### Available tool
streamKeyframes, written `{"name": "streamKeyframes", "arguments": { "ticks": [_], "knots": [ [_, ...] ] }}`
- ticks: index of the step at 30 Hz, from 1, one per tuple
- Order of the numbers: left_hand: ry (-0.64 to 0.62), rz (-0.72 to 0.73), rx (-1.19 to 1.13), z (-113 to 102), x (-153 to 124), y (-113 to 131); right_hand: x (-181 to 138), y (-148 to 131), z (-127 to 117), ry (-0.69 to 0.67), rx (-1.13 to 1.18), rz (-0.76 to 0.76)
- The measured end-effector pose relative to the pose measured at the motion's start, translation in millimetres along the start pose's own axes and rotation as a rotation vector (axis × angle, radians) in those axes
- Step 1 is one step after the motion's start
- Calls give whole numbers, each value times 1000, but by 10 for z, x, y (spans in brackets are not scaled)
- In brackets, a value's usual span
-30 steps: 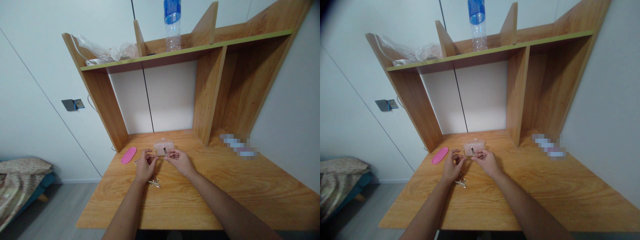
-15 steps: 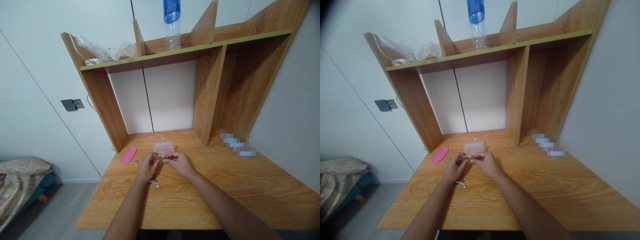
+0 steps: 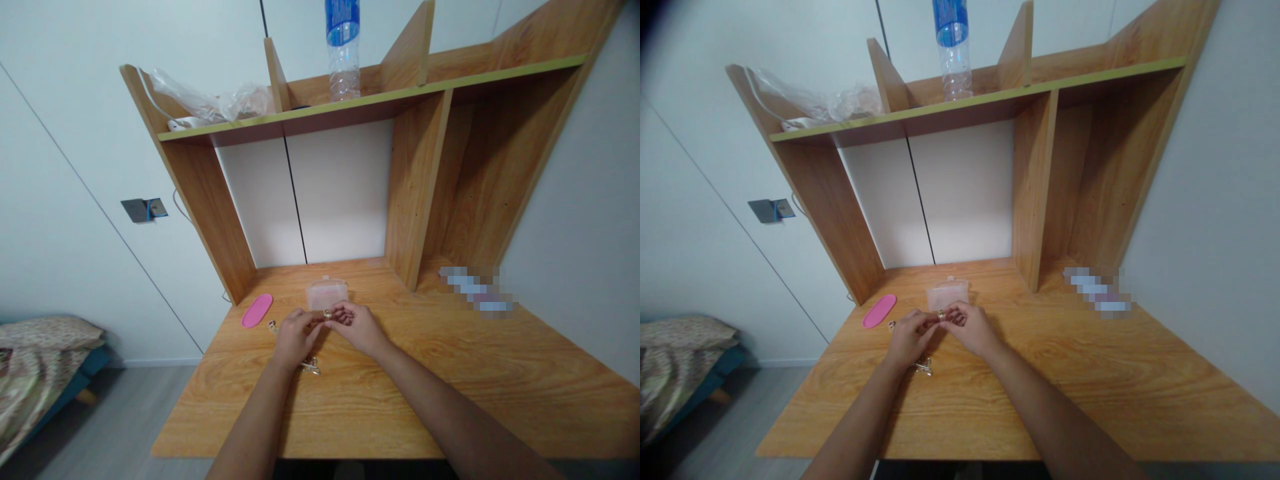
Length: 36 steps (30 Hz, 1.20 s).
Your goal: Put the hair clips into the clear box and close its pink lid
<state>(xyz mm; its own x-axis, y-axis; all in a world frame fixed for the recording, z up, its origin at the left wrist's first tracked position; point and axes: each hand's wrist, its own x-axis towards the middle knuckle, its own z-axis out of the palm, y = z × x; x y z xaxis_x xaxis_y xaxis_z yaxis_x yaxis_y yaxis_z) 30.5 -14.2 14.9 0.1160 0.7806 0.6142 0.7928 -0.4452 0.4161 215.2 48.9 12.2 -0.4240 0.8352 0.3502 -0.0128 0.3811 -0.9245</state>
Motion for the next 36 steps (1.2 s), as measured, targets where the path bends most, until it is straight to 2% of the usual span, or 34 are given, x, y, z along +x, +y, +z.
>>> {"name": "streamKeyframes", "arguments": {
  "ticks": [8,17,24,30,36],
  "knots": [
    [-28,17,-2,5,8,14,-16,-27,-16,-75,-65,-6],
    [-58,15,-1,22,16,-9,-17,-70,-35,-54,-188,-77],
    [-70,-17,34,39,15,-6,-14,-69,-19,-46,-148,-64],
    [-26,-35,98,32,0,-38,-19,-62,4,-47,-81,-24],
    [47,-50,116,7,3,-65,-53,-149,-10,29,-123,-113]
  ]
}}
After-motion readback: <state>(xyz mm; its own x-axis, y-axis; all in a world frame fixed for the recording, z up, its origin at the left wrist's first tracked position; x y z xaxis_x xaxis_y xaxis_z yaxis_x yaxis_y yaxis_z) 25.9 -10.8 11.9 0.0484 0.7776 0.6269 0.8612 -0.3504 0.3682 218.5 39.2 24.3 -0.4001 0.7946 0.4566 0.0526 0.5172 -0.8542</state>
